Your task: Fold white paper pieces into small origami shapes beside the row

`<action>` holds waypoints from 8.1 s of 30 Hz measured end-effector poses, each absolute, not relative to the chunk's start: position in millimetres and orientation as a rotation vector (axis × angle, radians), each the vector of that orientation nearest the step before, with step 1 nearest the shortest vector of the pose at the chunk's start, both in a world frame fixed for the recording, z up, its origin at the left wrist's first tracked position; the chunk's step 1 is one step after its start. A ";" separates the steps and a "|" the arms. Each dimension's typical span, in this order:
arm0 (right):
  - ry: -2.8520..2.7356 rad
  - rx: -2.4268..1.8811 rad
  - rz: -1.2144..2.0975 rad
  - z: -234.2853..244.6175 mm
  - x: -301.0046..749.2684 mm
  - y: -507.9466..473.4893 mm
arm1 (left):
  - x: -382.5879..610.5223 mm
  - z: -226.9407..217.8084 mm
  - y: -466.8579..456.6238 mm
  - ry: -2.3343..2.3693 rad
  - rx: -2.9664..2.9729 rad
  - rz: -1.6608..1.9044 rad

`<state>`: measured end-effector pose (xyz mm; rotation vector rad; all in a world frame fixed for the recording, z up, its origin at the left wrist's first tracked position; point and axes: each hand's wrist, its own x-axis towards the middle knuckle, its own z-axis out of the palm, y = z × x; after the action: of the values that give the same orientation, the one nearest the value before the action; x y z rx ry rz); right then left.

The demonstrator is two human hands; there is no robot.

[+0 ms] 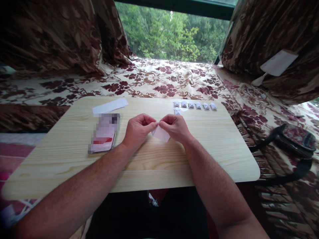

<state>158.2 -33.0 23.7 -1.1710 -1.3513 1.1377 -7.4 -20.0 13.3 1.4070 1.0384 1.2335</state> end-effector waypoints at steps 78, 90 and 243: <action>-1.374 -1.201 0.906 19.2 151.9 -32.8 | -4.9 12.3 -20.5 1.060 1.249 1.258; -1.361 -1.157 0.910 20.0 151.6 -33.3 | -5.9 13.0 -18.8 1.049 1.224 1.270; -1.269 -1.200 1.012 16.9 164.7 -25.2 | -9.7 7.9 -12.5 1.006 1.291 1.183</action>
<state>164.7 -25.2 16.9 -1.2002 -1.2694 1.0119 -9.7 -12.5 7.9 1.2910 1.0061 1.1831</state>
